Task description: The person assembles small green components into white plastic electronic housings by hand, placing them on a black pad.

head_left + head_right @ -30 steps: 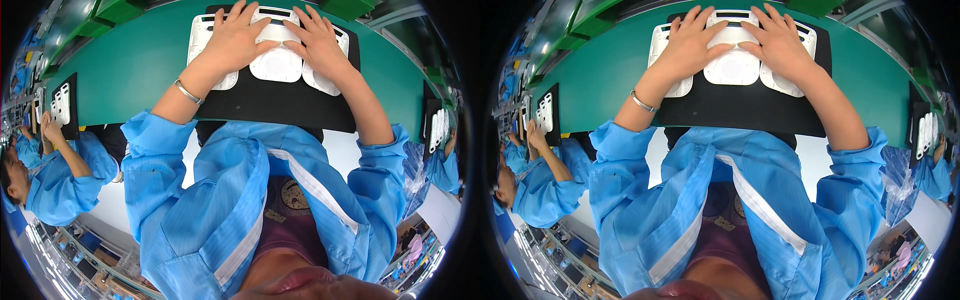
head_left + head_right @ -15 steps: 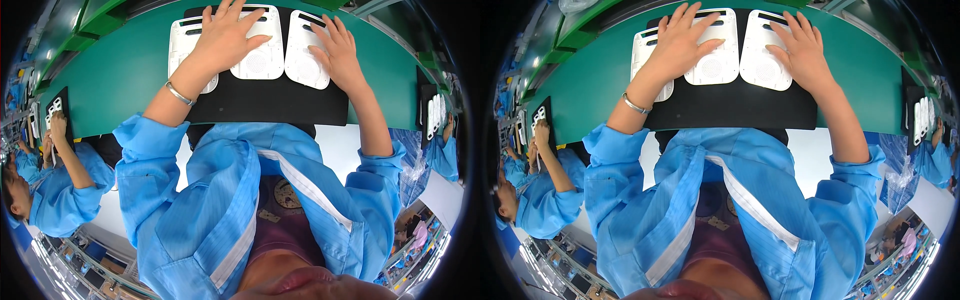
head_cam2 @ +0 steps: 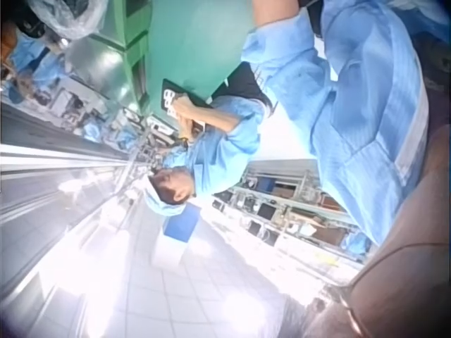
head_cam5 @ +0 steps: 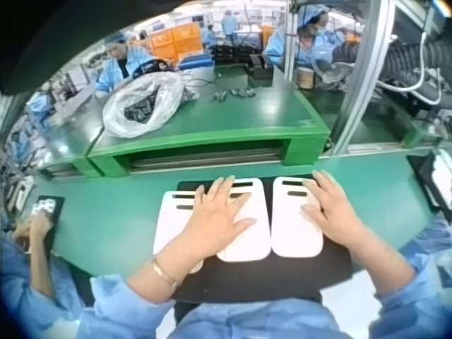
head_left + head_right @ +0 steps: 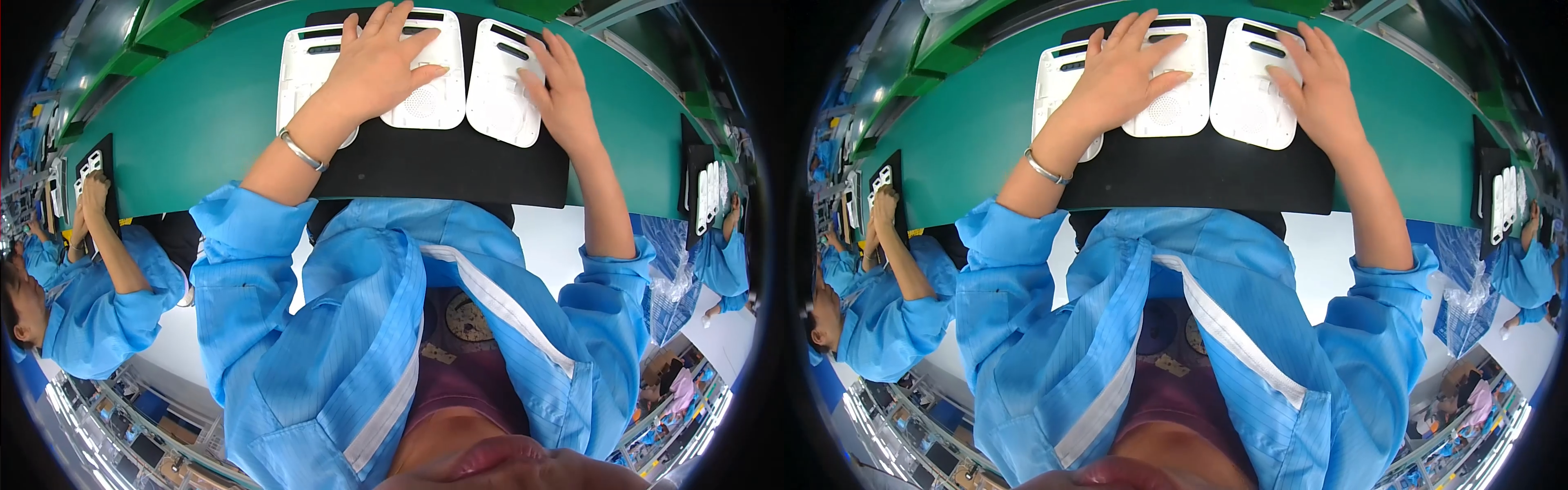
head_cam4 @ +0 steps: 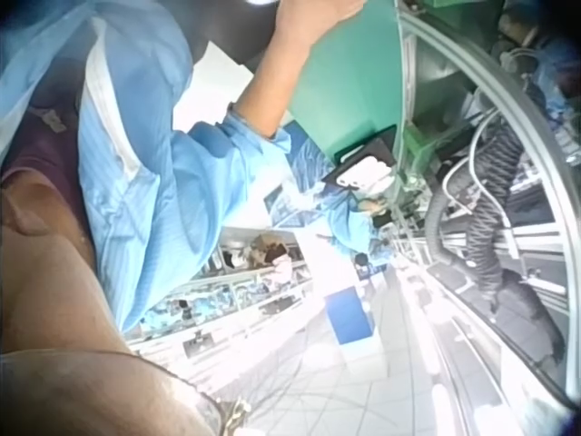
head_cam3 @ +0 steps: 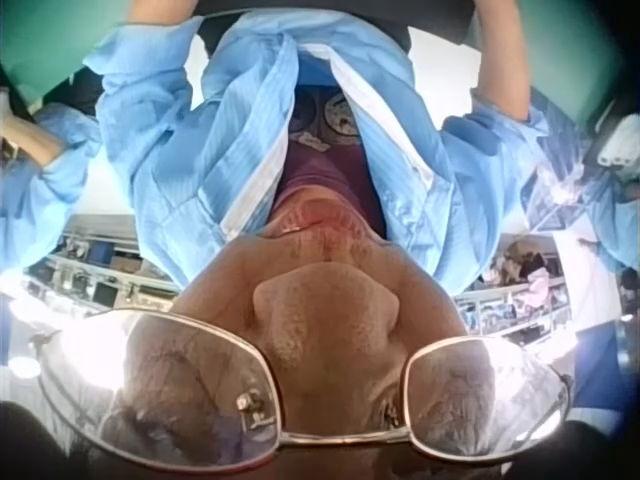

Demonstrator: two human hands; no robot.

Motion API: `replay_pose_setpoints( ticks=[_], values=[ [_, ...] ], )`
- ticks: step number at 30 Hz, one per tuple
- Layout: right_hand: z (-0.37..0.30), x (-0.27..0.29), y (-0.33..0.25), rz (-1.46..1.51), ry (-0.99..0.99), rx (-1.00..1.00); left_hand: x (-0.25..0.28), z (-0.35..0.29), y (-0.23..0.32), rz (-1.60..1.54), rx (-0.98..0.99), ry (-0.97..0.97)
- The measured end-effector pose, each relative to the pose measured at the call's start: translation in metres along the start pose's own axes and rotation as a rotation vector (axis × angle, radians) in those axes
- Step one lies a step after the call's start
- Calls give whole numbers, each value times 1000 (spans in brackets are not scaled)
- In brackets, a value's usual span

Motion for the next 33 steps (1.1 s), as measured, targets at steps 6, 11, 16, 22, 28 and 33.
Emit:
replay_pose_setpoints(
  ticks=[6,11,16,22,28,33],
  values=[
    [-25,27,15,135,63,-207,1,-26,-10,-19,-43,352],
    [-68,38,53,343,73,-582,26,-68,-49,-68,46,447],
    [-88,29,69,427,-3,-738,8,-75,-65,35,126,369],
    [-72,2,56,872,-29,-852,24,-101,-89,-136,169,431],
    [-42,-38,5,1115,-247,-782,48,-154,-76,-271,228,516],
    [1,-69,-77,1314,-368,-698,55,-169,-27,-293,85,489]
  ],
)
Point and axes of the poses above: each hand's wrist, its own z-axis towards the middle knuckle, its own x-axis out of the back of the hand, y = z × x, the point moved 9 cm from there along z, towards the middle knuckle, and after that the axes turned 5 degrees about x, right-handed, at the moved point
